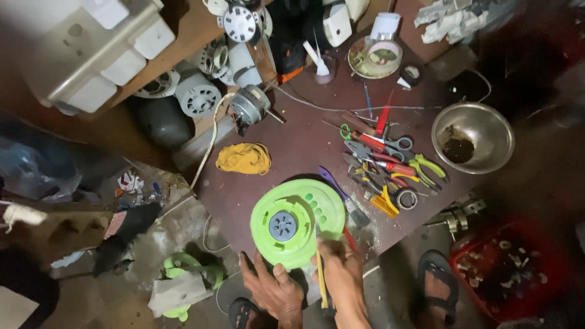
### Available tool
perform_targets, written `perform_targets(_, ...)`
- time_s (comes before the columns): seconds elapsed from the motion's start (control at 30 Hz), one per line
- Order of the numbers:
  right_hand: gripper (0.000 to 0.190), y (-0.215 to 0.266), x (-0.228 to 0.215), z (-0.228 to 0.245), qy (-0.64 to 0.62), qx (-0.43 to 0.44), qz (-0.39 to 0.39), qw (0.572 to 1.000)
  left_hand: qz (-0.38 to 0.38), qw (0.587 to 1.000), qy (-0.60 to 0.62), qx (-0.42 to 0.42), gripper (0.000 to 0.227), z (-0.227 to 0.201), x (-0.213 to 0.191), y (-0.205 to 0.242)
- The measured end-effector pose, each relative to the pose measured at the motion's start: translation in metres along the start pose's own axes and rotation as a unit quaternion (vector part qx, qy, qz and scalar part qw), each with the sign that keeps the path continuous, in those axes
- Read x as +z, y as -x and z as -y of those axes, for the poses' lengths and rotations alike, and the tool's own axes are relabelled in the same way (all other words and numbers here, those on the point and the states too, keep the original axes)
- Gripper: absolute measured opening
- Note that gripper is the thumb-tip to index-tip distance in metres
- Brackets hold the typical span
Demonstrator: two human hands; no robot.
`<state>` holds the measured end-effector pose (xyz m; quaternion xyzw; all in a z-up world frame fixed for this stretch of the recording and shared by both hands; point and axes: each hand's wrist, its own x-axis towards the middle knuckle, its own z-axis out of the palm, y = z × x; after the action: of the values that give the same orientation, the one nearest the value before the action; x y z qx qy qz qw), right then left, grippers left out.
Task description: The person cleans a green plastic fan component on a workbench. They use a small brush to scrub the surface and then switch to a larger brush to wipe away debris.
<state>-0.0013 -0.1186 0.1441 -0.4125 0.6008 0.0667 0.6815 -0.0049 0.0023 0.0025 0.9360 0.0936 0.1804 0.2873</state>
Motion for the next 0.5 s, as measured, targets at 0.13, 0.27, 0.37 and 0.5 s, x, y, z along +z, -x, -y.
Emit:
perform_targets(0.13, 0.007, -0.02, 0.004, -0.01, -0.091, -0.031, 0.012, 0.995, 0.008, 1.0, -0.001, -0.006, 0.087, 0.0, 0.002, 0.0)
perform_targets(0.27, 0.022, 0.005, 0.006, 0.009, -0.01, -0.025, -0.015, 1.0, -0.005, 1.0, 0.0, 0.005, 0.087, -0.001, 0.003, -0.002)
perform_targets(0.37, 0.022, 0.004, 0.008, 0.008, 0.005, -0.015, -0.018, 1.0, 0.007, 1.0, -0.009, -0.012, 0.092, 0.001, 0.002, 0.001)
perform_targets(0.5, 0.03, 0.019, 0.007, 0.021, 0.085, -0.001, -0.021, 0.996, -0.016, 1.0, -0.013, -0.001, 0.088, -0.006, 0.001, -0.002)
